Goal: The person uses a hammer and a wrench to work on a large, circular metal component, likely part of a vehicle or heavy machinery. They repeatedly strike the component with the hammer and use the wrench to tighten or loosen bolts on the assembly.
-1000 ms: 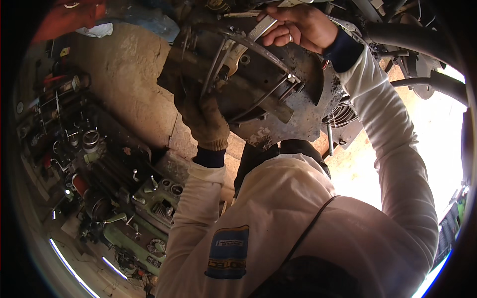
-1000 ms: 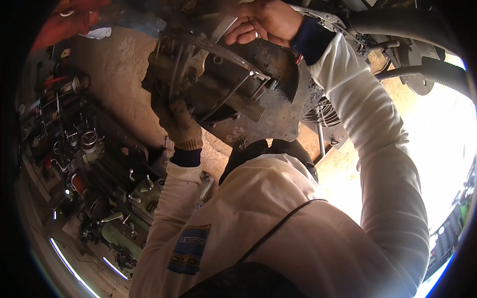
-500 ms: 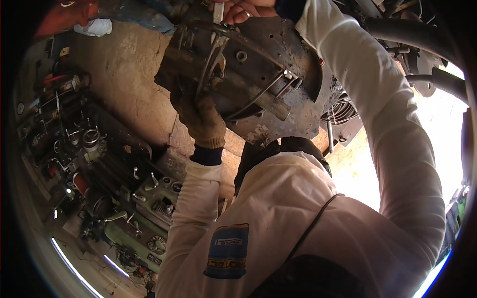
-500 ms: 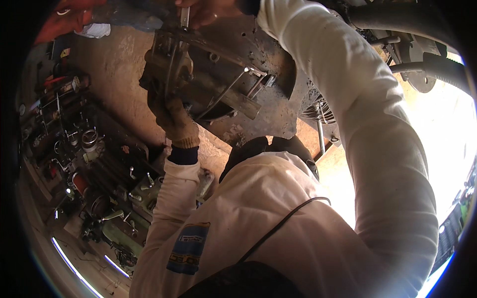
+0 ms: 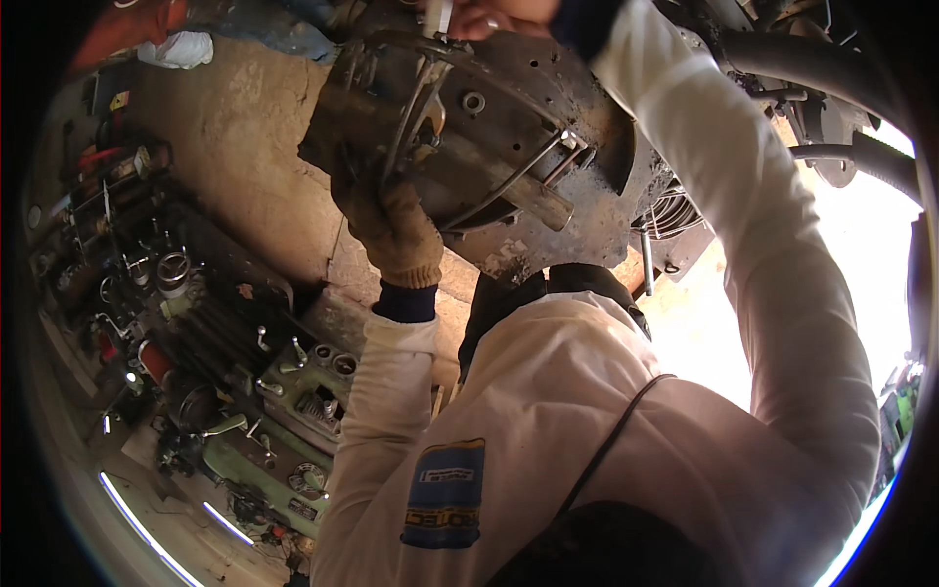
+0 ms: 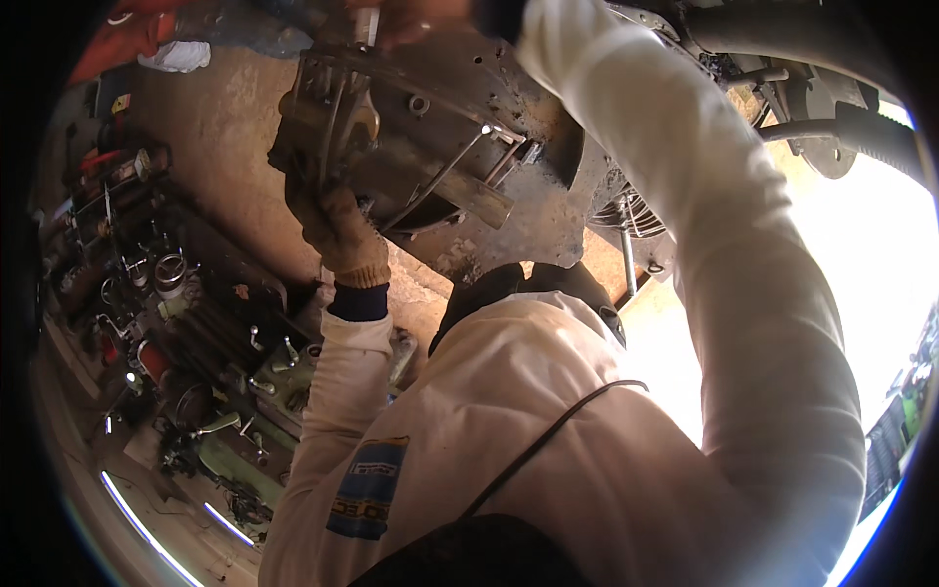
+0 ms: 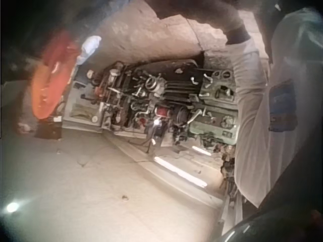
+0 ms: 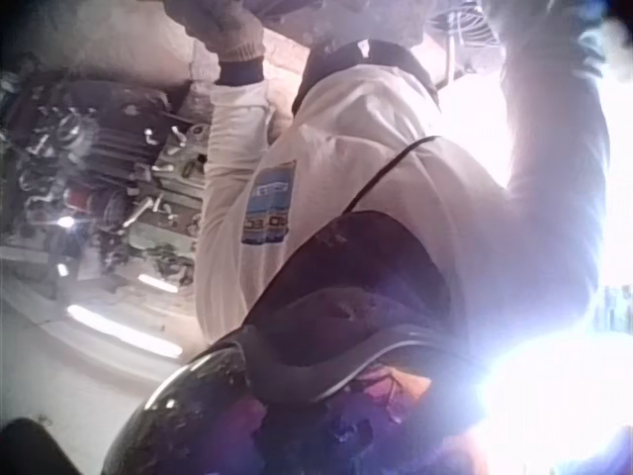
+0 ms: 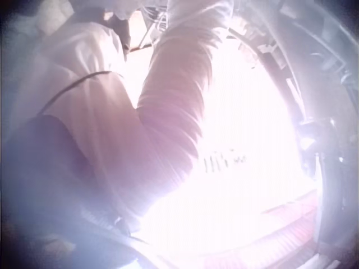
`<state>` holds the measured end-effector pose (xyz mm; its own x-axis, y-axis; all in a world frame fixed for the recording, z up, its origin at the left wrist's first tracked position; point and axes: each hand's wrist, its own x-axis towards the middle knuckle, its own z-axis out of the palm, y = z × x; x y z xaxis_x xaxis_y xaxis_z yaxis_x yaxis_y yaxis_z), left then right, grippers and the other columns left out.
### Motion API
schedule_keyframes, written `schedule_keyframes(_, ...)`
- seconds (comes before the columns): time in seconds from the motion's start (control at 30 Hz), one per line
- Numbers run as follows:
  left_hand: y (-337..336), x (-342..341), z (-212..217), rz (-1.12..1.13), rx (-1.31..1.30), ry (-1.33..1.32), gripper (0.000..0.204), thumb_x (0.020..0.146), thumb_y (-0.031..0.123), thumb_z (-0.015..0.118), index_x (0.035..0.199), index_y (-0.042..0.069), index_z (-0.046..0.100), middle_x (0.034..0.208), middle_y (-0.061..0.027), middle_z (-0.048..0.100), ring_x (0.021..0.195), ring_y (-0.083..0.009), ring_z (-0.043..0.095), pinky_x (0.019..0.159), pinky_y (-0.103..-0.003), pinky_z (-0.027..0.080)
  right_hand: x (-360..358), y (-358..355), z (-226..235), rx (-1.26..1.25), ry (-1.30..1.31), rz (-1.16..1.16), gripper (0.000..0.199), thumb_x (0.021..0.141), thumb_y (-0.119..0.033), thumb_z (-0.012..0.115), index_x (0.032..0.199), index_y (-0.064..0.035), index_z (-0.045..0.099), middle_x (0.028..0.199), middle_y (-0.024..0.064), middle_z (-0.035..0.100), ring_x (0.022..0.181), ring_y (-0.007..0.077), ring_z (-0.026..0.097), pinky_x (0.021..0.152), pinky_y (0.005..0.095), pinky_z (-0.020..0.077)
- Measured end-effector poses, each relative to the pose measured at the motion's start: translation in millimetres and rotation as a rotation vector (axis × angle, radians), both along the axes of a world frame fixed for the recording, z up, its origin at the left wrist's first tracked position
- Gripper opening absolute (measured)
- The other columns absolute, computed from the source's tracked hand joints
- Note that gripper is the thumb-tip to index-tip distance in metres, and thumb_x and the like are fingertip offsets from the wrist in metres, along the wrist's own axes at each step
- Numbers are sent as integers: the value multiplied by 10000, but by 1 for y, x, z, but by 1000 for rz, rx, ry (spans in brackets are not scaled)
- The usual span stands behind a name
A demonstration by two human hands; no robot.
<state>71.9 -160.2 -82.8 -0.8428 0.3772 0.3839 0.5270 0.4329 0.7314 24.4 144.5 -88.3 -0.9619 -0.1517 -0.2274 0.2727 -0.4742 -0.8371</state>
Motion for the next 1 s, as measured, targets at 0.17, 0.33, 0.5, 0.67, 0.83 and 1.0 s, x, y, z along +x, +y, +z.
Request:
schedule_keyframes(0.17,5,-4,1,-64,-13,103,522,1018,355,505,1390,-11,506,1438,-182,493,1274,-298,536,1040,-373,448,116,-12,13,-129,-142,-441,275,1035,-209,517,1123,34,611,911,149,715,747,246,729,585,255,592)
schedule_keyframes(0.33,2,-3,4,-30,-78,111,580,1018,434,502,1412,9,494,1463,-195,466,1308,-319,511,1059,-402,440,126,-3,18,-105,-169,-486,270,1036,-221,520,1086,22,626,886,150,717,728,239,730,586,256,596)
schedule_keyframes(0.5,7,1,9,-13,-28,26,564,1016,427,500,1337,-36,530,1424,-271,482,1285,-413,500,1038,-458,447,100,16,15,-157,-80,-488,277,1020,-253,565,1050,14,633,823,127,705,663,226,719,567,261,588)
schedule_keyframes(0.67,-2,-6,3,-13,-143,121,579,1025,412,464,1444,13,460,1467,-186,469,1271,-303,545,1027,-384,461,81,14,12,-122,-84,-309,296,1011,-266,586,1053,24,624,819,123,694,677,234,723,571,268,584)
schedule_keyframes(0.83,3,-4,1,-45,-35,120,529,1025,358,481,1416,3,496,1461,-183,475,1280,-306,537,1041,-374,447,78,6,8,-58,-107,-292,299,1017,-262,577,1071,29,620,824,128,703,688,228,726,592,266,585)
schedule_keyframes(1.0,3,-5,3,-70,-42,147,544,1026,374,494,1413,-8,500,1466,-200,463,1292,-322,522,1059,-391,435,81,2,8,-95,-106,-311,310,1016,-264,580,1090,34,620,823,132,704,716,233,731,611,270,587)
